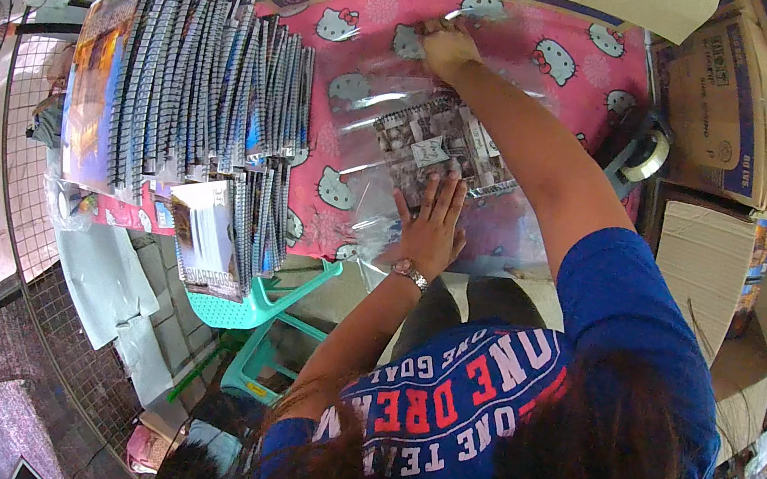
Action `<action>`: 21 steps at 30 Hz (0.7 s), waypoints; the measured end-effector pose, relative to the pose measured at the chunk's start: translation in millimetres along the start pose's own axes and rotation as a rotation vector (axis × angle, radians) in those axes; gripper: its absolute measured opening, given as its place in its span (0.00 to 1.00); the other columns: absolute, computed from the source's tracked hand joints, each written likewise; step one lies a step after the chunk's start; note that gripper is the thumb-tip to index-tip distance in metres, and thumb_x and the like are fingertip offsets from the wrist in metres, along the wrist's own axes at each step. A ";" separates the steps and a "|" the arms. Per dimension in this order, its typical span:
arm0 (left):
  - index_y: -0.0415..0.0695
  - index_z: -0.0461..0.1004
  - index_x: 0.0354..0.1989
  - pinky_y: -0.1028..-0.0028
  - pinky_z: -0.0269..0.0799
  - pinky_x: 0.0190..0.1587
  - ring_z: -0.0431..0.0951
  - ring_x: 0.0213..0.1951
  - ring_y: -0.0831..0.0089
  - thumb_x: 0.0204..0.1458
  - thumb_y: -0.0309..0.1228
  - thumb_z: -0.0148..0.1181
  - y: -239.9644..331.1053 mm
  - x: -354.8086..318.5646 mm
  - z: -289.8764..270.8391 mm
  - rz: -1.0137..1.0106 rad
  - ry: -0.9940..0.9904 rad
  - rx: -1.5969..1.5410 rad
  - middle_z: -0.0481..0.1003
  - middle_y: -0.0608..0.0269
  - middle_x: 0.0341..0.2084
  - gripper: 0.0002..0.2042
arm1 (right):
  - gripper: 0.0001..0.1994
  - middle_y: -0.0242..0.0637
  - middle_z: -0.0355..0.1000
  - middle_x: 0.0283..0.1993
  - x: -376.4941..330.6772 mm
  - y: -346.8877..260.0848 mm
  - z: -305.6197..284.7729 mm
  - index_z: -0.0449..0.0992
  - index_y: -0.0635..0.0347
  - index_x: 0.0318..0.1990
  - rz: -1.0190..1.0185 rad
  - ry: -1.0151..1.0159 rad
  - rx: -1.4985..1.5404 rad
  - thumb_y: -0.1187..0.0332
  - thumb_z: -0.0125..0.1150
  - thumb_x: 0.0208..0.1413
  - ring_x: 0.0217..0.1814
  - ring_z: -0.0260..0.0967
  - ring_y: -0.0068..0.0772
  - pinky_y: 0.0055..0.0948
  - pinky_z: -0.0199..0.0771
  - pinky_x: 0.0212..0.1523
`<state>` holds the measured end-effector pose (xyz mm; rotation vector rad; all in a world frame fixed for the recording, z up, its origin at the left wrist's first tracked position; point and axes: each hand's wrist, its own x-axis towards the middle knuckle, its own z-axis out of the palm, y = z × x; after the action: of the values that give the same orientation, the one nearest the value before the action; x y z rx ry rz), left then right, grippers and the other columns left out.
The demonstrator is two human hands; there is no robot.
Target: The person places notebooks into plastic bags, seals the bags using a tape dispenser, and places the bagged notebooks into cardboard boxes.
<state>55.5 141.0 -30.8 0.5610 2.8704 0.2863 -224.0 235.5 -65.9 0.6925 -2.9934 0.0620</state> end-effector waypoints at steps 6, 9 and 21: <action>0.52 0.56 0.64 0.32 0.25 0.59 0.43 0.68 0.68 0.52 0.46 0.51 -9.8 -1.1 0.3 0.020 0.048 -0.065 0.46 0.71 0.68 0.30 | 0.17 0.36 0.65 0.52 -2.4 5.9 -22.3 0.74 0.53 0.47 -0.200 -0.037 0.011 0.64 0.54 0.47 0.59 0.60 0.36 0.43 0.57 0.56; 0.53 0.59 0.63 0.32 0.25 0.59 0.49 0.66 0.67 0.55 0.45 0.48 -16.3 0.0 -3.5 0.043 0.066 -0.070 0.51 0.71 0.66 0.27 | 0.23 0.33 0.64 0.54 -7.9 10.5 -31.7 0.71 0.53 0.51 -0.318 -0.009 -0.047 0.65 0.60 0.42 0.59 0.59 0.34 0.41 0.55 0.56; 0.47 0.68 0.52 0.46 0.43 0.64 0.59 0.61 0.59 0.44 0.32 0.61 -47.8 47.6 -2.7 0.021 0.560 -0.431 0.63 0.59 0.57 0.23 | 0.13 0.32 0.67 0.46 -98.6 -18.8 -79.9 0.72 0.50 0.42 -0.241 0.231 0.029 0.66 0.53 0.47 0.53 0.61 0.35 0.45 0.56 0.55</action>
<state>-5.1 115.6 -46.7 0.4826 3.1519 1.2008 -122.7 266.1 6.7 0.9711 -2.6759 0.1601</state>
